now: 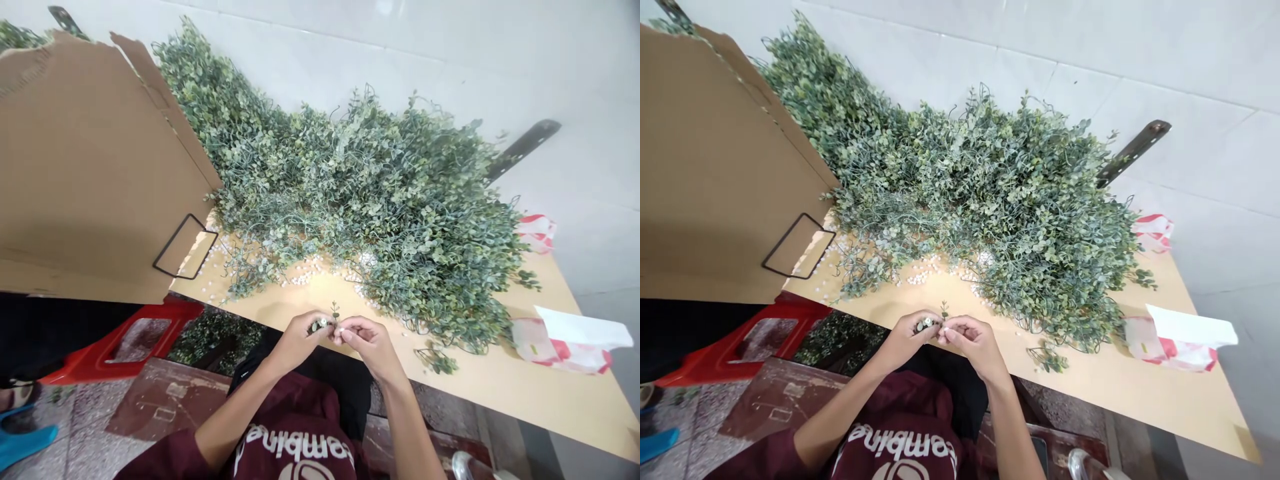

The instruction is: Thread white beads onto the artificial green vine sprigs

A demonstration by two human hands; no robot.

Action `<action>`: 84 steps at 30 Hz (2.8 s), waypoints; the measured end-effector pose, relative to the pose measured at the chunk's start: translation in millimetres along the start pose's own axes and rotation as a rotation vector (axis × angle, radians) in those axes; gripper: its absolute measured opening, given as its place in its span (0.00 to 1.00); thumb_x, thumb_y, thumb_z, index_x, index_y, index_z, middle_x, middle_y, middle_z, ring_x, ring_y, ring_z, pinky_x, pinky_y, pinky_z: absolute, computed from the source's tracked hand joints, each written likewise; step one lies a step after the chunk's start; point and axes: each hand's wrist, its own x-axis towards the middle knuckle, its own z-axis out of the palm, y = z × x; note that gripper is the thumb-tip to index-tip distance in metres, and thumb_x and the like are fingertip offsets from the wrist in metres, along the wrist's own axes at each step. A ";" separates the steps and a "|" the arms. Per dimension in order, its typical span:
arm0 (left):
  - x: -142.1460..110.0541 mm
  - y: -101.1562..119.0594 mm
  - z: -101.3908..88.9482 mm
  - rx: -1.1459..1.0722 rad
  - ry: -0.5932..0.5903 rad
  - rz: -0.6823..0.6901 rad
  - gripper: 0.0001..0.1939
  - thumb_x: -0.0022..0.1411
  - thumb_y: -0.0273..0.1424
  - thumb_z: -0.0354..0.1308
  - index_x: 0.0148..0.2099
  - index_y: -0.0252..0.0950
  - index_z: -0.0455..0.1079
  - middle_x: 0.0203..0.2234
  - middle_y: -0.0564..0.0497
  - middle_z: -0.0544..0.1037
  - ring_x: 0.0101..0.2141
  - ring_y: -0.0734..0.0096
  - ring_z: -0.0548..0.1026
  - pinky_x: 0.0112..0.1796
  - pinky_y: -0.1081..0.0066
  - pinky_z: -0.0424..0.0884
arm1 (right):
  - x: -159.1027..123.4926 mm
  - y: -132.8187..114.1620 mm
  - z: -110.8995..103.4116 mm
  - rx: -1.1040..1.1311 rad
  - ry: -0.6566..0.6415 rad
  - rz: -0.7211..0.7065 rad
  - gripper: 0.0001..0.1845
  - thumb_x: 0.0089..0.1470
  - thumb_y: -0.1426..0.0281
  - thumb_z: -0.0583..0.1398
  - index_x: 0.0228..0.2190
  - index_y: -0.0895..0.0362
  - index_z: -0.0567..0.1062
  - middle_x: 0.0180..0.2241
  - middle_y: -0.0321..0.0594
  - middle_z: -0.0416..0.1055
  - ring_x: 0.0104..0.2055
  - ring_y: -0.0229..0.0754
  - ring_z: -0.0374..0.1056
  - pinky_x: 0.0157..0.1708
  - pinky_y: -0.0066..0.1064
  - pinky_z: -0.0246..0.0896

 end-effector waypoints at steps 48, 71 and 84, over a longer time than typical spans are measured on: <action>3.2 -8.8 -20.0 0.268 -0.135 0.245 0.06 0.67 0.27 0.50 0.42 0.36 0.68 0.36 0.48 0.75 0.37 0.69 0.73 0.40 0.72 0.68 | 15.5 20.8 5.0 0.017 0.096 0.139 0.14 0.55 0.62 0.64 0.23 0.58 0.76 0.19 0.37 0.72 0.21 0.38 0.66 0.26 0.30 0.63; 13.1 -15.7 -19.2 0.272 -0.114 0.221 0.07 0.67 0.27 0.49 0.42 0.37 0.69 0.36 0.49 0.73 0.38 0.68 0.73 0.42 0.72 0.68 | 18.1 26.5 9.5 -0.133 0.237 0.090 0.14 0.56 0.60 0.63 0.26 0.57 0.77 0.22 0.38 0.72 0.25 0.41 0.67 0.31 0.33 0.63; 13.9 -22.2 -21.3 0.267 -0.094 0.224 0.09 0.69 0.29 0.46 0.40 0.36 0.67 0.35 0.48 0.73 0.37 0.68 0.72 0.40 0.72 0.67 | 20.8 42.2 22.3 -0.145 0.288 0.058 0.12 0.58 0.61 0.61 0.28 0.55 0.73 0.23 0.36 0.69 0.29 0.41 0.66 0.35 0.32 0.62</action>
